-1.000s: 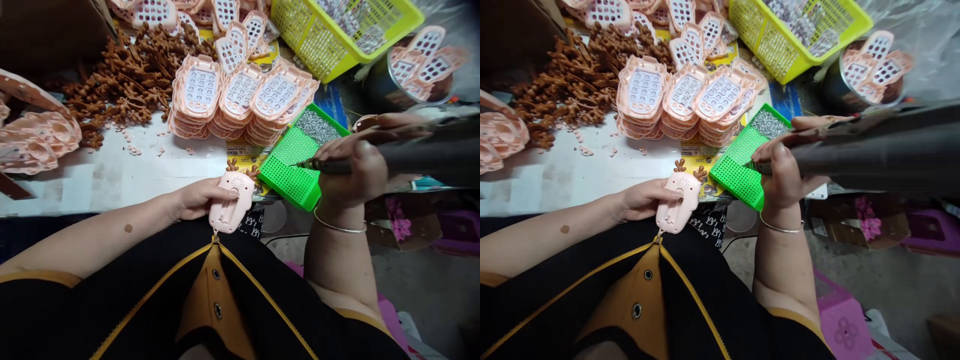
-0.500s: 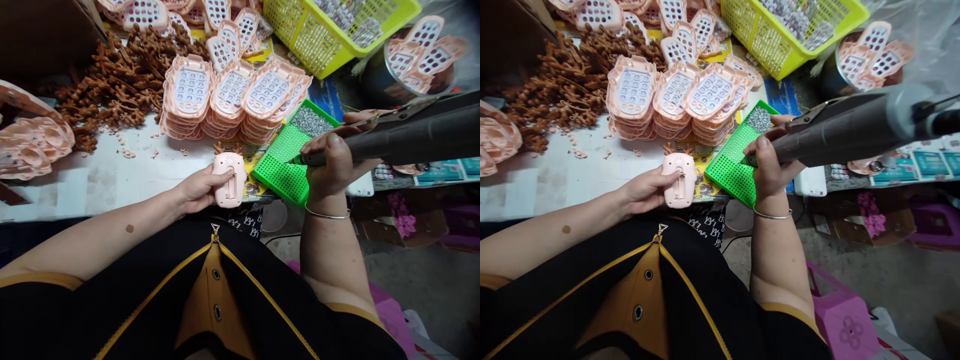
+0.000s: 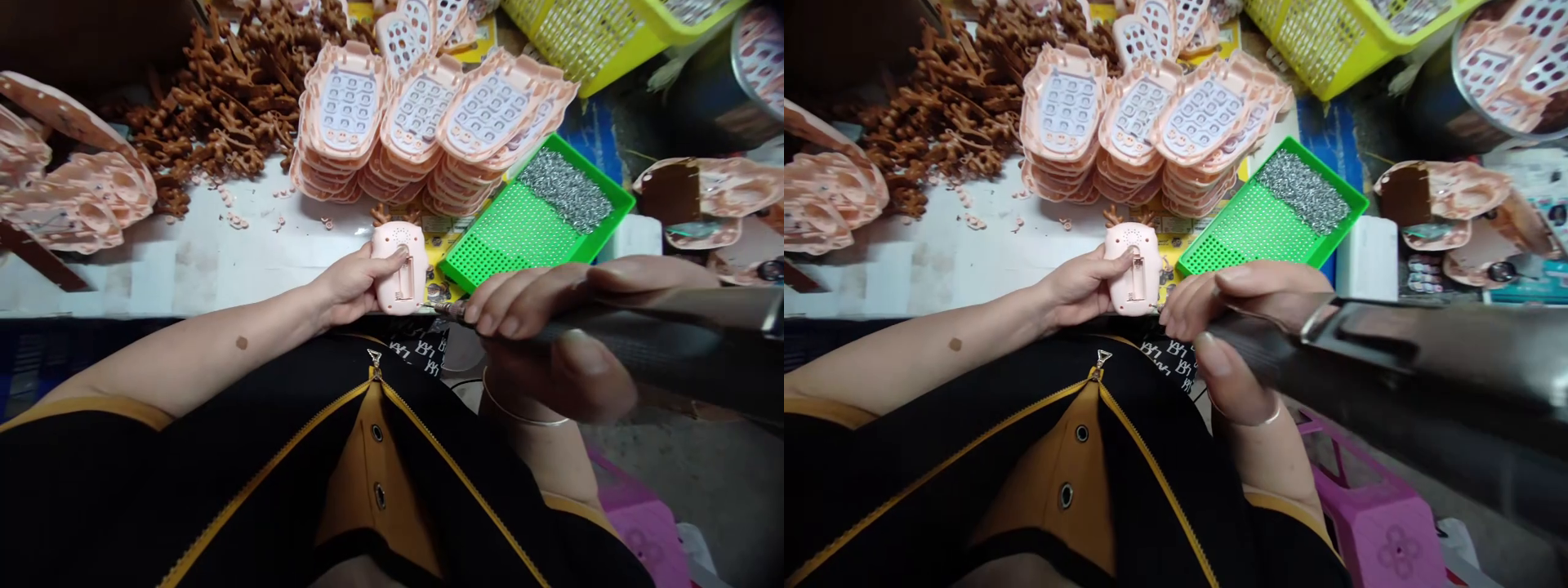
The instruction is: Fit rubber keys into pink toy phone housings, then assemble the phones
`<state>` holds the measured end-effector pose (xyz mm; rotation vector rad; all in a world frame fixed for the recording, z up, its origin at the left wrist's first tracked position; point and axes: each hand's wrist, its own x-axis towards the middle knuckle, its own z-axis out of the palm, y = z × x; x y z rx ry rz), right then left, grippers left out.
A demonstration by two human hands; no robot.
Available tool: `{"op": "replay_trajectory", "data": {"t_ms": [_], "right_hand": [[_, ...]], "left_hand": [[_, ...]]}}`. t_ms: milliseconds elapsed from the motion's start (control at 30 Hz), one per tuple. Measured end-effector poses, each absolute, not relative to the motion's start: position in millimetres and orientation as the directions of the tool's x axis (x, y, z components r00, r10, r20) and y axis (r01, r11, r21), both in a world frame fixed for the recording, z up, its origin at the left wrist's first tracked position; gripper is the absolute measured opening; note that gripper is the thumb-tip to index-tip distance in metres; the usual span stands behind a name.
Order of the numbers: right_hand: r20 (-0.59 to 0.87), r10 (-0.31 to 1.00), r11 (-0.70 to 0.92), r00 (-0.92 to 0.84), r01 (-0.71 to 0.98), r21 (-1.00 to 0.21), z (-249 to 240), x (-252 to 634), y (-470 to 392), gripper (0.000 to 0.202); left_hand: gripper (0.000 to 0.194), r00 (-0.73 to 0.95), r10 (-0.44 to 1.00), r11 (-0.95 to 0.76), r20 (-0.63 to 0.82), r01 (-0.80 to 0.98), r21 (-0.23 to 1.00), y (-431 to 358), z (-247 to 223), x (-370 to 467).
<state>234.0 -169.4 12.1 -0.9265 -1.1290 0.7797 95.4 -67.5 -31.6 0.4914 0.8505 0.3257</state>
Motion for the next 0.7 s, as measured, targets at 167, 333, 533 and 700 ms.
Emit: {"op": "replay_trajectory", "data": {"t_ms": [167, 333, 533, 700], "right_hand": [[0.534, 0.82, 0.544, 0.206, 0.008, -0.839, 3.2, 228.5, -166.6, 0.017], [0.495, 0.843, 0.504, 0.209, 0.013, -0.864, -4.4, 231.2, -165.3, 0.017], [0.55, 0.831, 0.556, 0.082, -0.105, -0.824, -9.7, 227.4, -161.7, 0.018], [0.614, 0.784, 0.62, 0.092, -0.148, -0.77, -11.1, 222.2, -155.9, 0.021]], "left_hand": [[0.027, 0.62, 0.48, 0.828, -0.621, -0.087, 0.554, -68.4, -34.3, 94.3], [0.02, 0.62, 0.479, 0.825, -0.621, -0.076, 0.56, -69.3, -30.9, 95.9], [0.022, 0.605, 0.468, 0.827, -0.645, -0.041, 0.561, -69.4, -25.7, 97.5], [0.02, 0.621, 0.467, 0.815, -0.63, -0.025, 0.579, -68.1, -26.3, 96.7]]}}
